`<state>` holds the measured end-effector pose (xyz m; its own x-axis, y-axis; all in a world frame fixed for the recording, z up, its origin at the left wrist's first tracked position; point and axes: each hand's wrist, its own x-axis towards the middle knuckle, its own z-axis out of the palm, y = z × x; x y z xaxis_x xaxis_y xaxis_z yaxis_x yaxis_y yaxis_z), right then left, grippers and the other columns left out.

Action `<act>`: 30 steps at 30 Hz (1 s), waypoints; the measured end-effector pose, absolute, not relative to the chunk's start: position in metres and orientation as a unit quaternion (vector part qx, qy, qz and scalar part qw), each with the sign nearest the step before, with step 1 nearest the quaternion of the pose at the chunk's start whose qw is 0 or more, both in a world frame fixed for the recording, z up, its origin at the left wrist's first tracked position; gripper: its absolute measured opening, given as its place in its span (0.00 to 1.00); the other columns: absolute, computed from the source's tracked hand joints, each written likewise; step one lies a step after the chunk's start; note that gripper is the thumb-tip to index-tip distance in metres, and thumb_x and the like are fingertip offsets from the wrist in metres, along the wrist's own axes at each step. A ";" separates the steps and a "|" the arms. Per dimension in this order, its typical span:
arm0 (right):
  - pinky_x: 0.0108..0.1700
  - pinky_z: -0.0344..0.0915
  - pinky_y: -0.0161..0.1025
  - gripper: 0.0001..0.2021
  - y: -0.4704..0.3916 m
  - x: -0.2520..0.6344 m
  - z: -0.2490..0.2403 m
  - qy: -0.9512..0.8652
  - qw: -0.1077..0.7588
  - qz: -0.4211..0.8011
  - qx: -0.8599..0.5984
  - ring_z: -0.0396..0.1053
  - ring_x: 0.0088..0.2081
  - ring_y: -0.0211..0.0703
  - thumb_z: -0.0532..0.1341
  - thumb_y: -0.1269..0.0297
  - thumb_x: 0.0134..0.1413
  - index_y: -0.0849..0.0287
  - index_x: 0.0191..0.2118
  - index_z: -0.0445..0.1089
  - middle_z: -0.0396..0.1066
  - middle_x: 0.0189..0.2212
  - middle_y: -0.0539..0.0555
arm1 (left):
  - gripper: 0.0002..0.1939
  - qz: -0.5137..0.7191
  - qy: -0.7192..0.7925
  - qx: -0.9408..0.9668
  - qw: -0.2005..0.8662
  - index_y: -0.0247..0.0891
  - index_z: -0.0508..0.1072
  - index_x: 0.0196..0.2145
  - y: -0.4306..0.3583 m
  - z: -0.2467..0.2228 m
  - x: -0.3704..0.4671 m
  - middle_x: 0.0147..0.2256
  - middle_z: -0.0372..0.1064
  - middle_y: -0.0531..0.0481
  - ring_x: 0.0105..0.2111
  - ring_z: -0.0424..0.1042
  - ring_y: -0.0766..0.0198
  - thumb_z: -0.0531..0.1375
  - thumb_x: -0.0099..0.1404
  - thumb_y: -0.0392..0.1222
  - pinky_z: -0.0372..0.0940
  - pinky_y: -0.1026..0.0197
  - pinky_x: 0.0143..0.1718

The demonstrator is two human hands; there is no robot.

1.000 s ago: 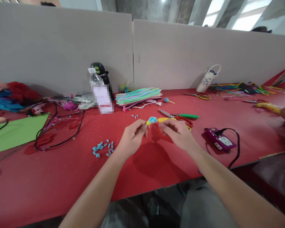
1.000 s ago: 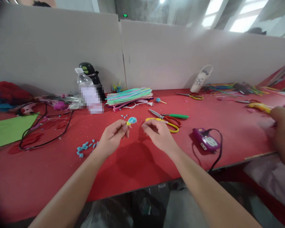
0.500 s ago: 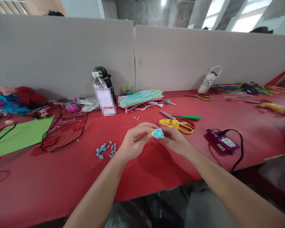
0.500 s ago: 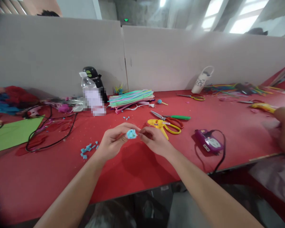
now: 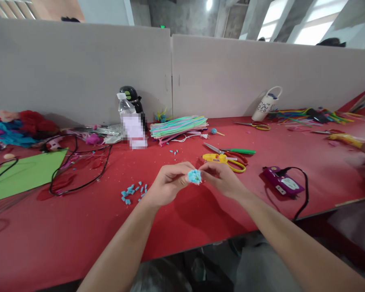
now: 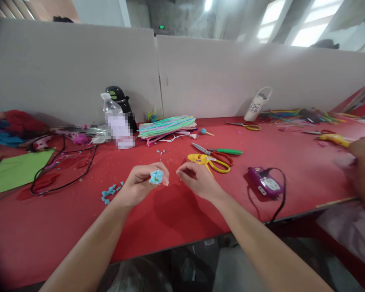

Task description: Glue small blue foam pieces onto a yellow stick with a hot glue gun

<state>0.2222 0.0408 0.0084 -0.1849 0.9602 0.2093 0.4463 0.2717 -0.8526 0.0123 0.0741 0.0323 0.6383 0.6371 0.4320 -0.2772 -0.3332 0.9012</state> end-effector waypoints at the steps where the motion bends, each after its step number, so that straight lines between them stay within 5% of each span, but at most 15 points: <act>1: 0.33 0.63 0.38 0.13 0.041 0.222 0.008 -0.695 0.388 0.332 -0.506 0.70 0.32 0.42 0.59 0.55 0.63 0.58 0.35 0.74 0.75 0.30 0.53 | 0.11 0.402 0.125 0.708 0.567 0.36 0.79 0.30 0.074 0.032 0.012 0.34 0.74 0.42 0.33 0.71 0.61 0.62 0.67 0.43 0.65 0.59 0.36; 9: 0.34 0.63 0.36 0.13 0.042 0.221 0.004 -0.701 0.381 0.351 -0.491 0.70 0.32 0.41 0.59 0.55 0.63 0.58 0.35 0.73 0.74 0.31 0.53 | 0.09 0.396 0.161 0.678 0.598 0.35 0.78 0.35 0.075 0.024 0.016 0.29 0.71 0.48 0.28 0.68 0.66 0.61 0.67 0.43 0.63 0.63 0.32; 15: 0.33 0.60 0.36 0.12 0.041 0.219 0.008 -0.693 0.383 0.297 -0.534 0.65 0.29 0.38 0.59 0.57 0.62 0.60 0.32 0.71 0.69 0.27 0.50 | 0.12 0.397 0.300 0.696 0.518 0.34 0.73 0.31 0.081 0.020 0.022 0.26 0.64 0.53 0.24 0.59 0.70 0.57 0.68 0.44 0.57 0.64 0.28; 22: 0.24 0.44 0.38 0.25 0.045 0.243 0.000 -0.704 0.250 0.246 -0.617 0.49 0.20 0.34 0.58 0.50 0.60 0.57 0.18 0.54 0.49 0.15 0.44 | 0.13 0.381 0.457 0.662 0.456 0.35 0.74 0.37 0.088 0.015 0.027 0.24 0.55 0.56 0.24 0.54 0.68 0.53 0.67 0.44 0.51 0.63 0.26; 25: 0.24 0.47 0.38 0.23 0.042 0.253 -0.001 -0.711 0.200 0.256 -0.624 0.53 0.20 0.35 0.59 0.51 0.59 0.57 0.18 0.58 0.55 0.16 0.45 | 0.13 0.394 0.477 0.647 0.446 0.35 0.73 0.36 0.089 0.014 0.027 0.25 0.58 0.55 0.23 0.53 0.68 0.52 0.67 0.44 0.52 0.63 0.26; 30: 0.33 0.62 0.38 0.08 0.038 0.222 -0.008 -0.735 0.260 0.296 -0.552 0.69 0.30 0.41 0.60 0.60 0.58 0.57 0.33 0.71 0.73 0.28 0.51 | 0.12 0.433 0.440 0.662 0.424 0.35 0.72 0.36 0.085 0.014 0.027 0.27 0.65 0.53 0.26 0.59 0.67 0.53 0.69 0.45 0.56 0.64 0.29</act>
